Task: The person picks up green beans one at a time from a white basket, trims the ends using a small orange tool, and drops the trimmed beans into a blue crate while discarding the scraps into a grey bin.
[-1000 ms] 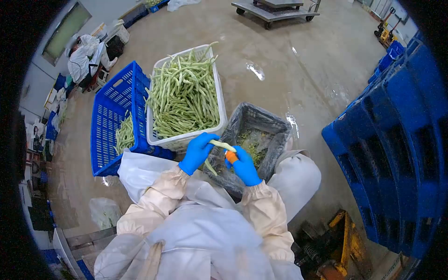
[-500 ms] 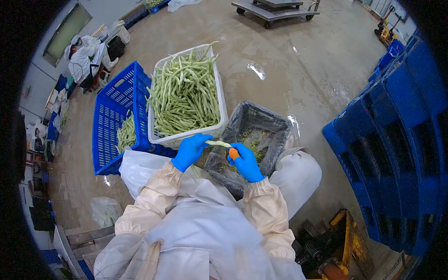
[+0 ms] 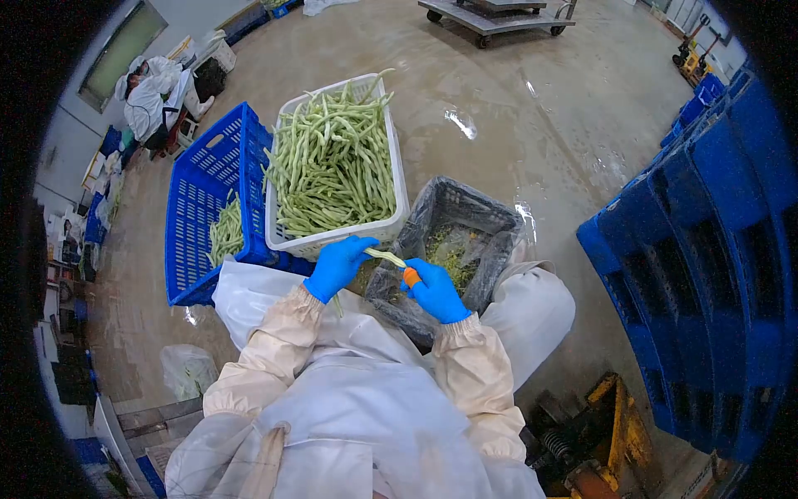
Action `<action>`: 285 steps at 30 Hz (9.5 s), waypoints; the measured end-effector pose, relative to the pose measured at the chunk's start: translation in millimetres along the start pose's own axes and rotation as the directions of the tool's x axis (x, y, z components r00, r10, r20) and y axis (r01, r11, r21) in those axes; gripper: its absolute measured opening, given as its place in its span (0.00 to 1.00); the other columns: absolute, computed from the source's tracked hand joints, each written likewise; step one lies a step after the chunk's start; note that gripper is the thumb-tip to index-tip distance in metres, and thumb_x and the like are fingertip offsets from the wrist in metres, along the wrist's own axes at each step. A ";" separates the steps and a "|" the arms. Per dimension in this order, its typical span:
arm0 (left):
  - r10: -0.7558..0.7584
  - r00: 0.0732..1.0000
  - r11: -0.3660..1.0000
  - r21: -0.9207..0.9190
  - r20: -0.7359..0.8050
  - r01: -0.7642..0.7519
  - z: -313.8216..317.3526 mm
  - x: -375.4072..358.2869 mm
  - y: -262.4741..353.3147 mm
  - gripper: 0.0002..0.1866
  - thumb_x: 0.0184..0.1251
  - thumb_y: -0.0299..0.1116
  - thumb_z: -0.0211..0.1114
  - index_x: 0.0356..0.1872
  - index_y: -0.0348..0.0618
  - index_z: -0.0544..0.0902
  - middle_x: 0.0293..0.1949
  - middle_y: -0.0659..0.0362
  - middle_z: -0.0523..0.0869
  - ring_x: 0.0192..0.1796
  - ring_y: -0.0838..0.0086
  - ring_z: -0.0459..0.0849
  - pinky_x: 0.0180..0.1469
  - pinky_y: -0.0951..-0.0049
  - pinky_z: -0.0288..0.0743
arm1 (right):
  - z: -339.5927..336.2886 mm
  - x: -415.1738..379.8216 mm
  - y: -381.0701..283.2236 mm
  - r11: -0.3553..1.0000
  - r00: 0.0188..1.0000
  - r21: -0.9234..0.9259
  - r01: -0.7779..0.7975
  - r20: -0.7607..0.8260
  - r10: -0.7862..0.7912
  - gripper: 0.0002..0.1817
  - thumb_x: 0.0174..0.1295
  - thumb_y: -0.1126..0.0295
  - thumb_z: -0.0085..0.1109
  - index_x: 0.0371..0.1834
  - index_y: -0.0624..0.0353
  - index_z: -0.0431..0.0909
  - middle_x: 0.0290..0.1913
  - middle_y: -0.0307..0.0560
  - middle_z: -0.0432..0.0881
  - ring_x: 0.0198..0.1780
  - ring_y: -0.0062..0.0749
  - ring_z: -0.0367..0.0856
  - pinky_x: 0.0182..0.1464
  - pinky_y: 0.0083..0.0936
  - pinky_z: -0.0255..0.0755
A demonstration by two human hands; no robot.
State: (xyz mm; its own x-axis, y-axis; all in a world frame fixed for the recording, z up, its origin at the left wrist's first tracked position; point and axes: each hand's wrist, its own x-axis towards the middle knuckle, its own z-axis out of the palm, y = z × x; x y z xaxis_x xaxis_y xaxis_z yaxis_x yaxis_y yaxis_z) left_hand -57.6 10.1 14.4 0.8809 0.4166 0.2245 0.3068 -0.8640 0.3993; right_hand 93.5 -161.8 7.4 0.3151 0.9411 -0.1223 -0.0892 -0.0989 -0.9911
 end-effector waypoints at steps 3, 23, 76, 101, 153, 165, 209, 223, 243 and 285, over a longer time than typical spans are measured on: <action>-0.044 0.998 0.998 0.040 0.048 0.042 -5.6 1.9 7.5 0.17 0.54 0.28 0.61 0.47 0.53 0.79 0.34 0.54 0.81 0.36 0.58 0.80 0.36 0.64 0.74 | 1.2 1.5 2.5 0.996 0.998 -0.091 0.015 -0.056 -0.020 0.11 0.64 0.70 0.47 0.41 0.66 0.74 0.25 0.40 0.75 0.25 0.20 0.72 0.29 0.19 0.70; -0.669 0.692 0.002 -0.932 0.269 0.364 10.9 12.4 -27.7 0.15 0.66 0.38 0.57 0.49 0.40 0.75 0.31 0.56 0.82 0.25 0.75 0.79 0.25 0.76 0.74 | -63.6 -26.3 -2.4 0.788 0.944 0.531 0.311 -0.266 -0.193 0.10 0.63 0.65 0.48 0.34 0.60 0.74 0.25 0.40 0.73 0.26 0.28 0.72 0.32 0.30 0.70; -0.438 0.662 -0.224 -0.787 0.609 0.575 11.2 -7.7 9.6 0.08 0.59 0.29 0.59 0.36 0.35 0.79 0.30 0.54 0.83 0.32 0.71 0.82 0.34 0.73 0.76 | -25.5 18.3 48.7 0.879 0.719 0.381 0.287 -0.691 0.065 0.05 0.60 0.71 0.54 0.34 0.62 0.77 0.26 0.40 0.77 0.27 0.23 0.74 0.30 0.21 0.70; -0.764 0.645 0.347 -0.849 -0.010 0.398 -132.4 -49.4 -102.2 0.11 0.59 0.33 0.59 0.39 0.37 0.80 0.33 0.58 0.82 0.33 0.77 0.80 0.33 0.77 0.74 | -27.1 3.7 31.9 0.533 0.896 -0.774 -0.340 -0.440 -0.067 0.11 0.52 0.71 0.59 0.37 0.63 0.75 0.40 0.56 0.79 0.36 0.47 0.79 0.34 0.34 0.73; 0.035 0.999 0.995 -0.093 0.018 -0.033 -42.1 -9.1 0.9 0.10 0.53 0.24 0.61 0.38 0.43 0.79 0.31 0.53 0.74 0.36 0.59 0.74 0.38 0.64 0.70 | 15.6 12.2 9.9 0.984 0.981 -0.129 0.122 -0.137 -0.139 0.08 0.59 0.73 0.53 0.39 0.64 0.76 0.28 0.49 0.81 0.29 0.34 0.78 0.34 0.28 0.72; 0.134 0.990 0.975 0.183 -0.034 -0.125 -26.9 -12.9 21.2 0.13 0.47 0.22 0.59 0.38 0.44 0.78 0.31 0.56 0.74 0.36 0.59 0.75 0.35 0.62 0.71 | 17.1 10.9 10.7 0.993 0.984 0.105 0.058 -0.175 -0.039 0.07 0.60 0.72 0.53 0.32 0.64 0.76 0.26 0.44 0.79 0.26 0.25 0.76 0.29 0.23 0.70; -0.372 0.725 0.176 -0.723 0.580 0.668 -20.7 -16.5 -6.7 0.22 0.59 0.30 0.61 0.55 0.35 0.73 0.34 0.57 0.84 0.33 0.75 0.82 0.39 0.76 0.75 | 9.8 17.6 17.4 0.981 0.811 -0.051 0.187 -0.556 -0.183 0.07 0.62 0.72 0.52 0.37 0.63 0.76 0.30 0.37 0.76 0.33 0.20 0.72 0.38 0.19 0.67; -0.526 0.849 0.847 0.053 -0.056 0.529 -100.3 27.1 -201.6 0.20 0.57 0.35 0.63 0.50 0.39 0.77 0.46 0.47 0.81 0.47 0.57 0.80 0.50 0.64 0.72 | -4.8 29.7 32.8 0.709 0.825 -0.616 -0.344 -0.558 -0.084 0.06 0.50 0.73 0.60 0.30 0.61 0.77 0.28 0.54 0.79 0.31 0.49 0.77 0.34 0.36 0.69; -0.206 0.814 0.976 0.174 0.544 0.131 106.9 122.0 -217.4 0.14 0.54 0.40 0.58 0.36 0.42 0.82 0.30 0.49 0.83 0.33 0.52 0.82 0.36 0.55 0.75 | 16.8 42.2 29.7 0.901 0.921 -0.379 -0.211 -0.387 0.052 0.11 0.57 0.68 0.57 0.40 0.62 0.77 0.38 0.54 0.79 0.40 0.45 0.79 0.42 0.32 0.72; -0.147 0.849 0.544 -0.676 0.507 0.497 -49.9 -4.2 9.2 0.17 0.62 0.32 0.60 0.51 0.35 0.78 0.34 0.58 0.83 0.37 0.75 0.80 0.43 0.74 0.73 | -1.3 4.6 -4.9 0.970 0.965 0.177 0.166 -0.233 -0.122 0.11 0.60 0.79 0.53 0.46 0.66 0.76 0.38 0.48 0.82 0.39 0.27 0.81 0.42 0.22 0.75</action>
State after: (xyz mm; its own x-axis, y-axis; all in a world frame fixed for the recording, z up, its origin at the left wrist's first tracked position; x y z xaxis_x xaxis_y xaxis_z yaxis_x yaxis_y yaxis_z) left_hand -76.5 14.5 61.5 0.8857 0.3377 -0.3185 0.3616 -0.0715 0.9296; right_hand 96.7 -157.4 11.7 0.5347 0.8450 -0.0089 -0.2017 0.1173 -0.9724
